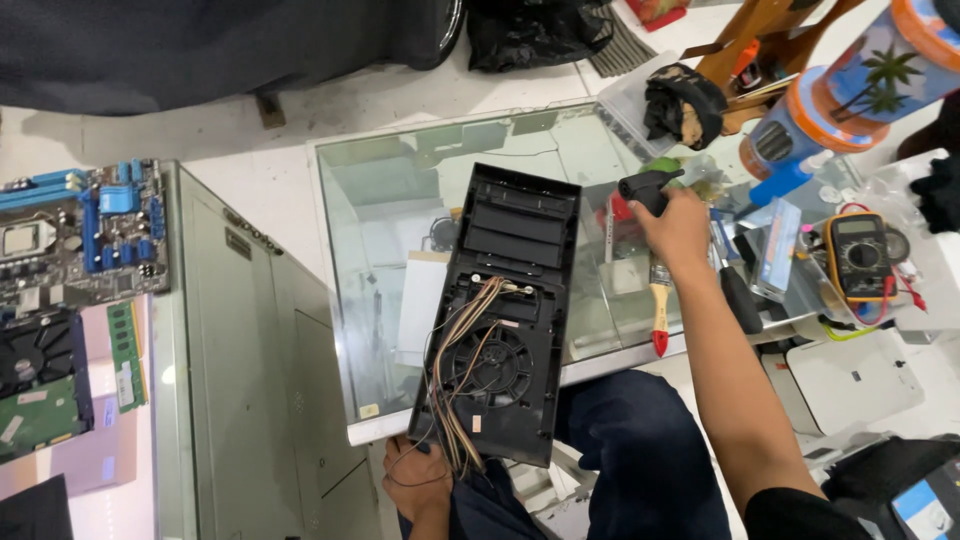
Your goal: Cleaning a computer case and its front panel using a brush and a handheld air blower to remove dust.
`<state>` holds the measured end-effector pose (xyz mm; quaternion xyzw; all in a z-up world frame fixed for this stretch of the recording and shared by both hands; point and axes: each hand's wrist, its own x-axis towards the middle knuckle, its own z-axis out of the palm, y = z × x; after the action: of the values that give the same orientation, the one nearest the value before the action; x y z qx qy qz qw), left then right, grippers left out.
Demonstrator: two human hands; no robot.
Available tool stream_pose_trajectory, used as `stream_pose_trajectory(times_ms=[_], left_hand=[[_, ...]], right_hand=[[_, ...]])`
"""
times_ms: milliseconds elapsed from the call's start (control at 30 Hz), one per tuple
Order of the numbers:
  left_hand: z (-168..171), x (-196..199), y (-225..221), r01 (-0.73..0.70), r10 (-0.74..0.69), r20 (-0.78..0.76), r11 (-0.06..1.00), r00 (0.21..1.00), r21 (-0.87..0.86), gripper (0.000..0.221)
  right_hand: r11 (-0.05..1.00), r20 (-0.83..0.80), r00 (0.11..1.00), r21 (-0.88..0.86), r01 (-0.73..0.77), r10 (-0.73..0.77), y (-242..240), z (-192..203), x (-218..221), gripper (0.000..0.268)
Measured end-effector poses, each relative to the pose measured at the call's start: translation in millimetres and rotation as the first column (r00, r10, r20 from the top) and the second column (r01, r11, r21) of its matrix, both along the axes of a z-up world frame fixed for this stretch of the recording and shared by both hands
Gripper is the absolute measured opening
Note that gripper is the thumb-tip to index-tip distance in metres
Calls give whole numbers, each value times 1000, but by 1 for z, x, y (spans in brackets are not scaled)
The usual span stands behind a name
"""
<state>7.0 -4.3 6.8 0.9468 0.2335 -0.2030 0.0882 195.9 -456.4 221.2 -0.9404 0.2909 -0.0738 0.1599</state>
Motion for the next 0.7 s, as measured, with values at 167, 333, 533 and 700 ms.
stream_pose_trajectory(times_ms=[167, 333, 533, 700], left_hand=[[-11, -4, 5, 31, -31, 50, 999, 998, 6, 52], [-23, -3, 10, 56, -52, 112, 998, 992, -24, 48], [-29, -2, 14, 91, -89, 40, 995, 995, -42, 41], [-34, -3, 13, 89, -86, 51, 995, 995, -50, 55]], right_hand=[[1000, -31, 999, 13, -22, 22, 5, -17, 13, 57], [981, 97, 981, -114, -159, 171, -11, -38, -7, 59], [896, 57, 894, -19, -443, 444, 31, 11, -118, 51], [828, -188, 807, 114, -548, 560, 30, -1, -164, 55]])
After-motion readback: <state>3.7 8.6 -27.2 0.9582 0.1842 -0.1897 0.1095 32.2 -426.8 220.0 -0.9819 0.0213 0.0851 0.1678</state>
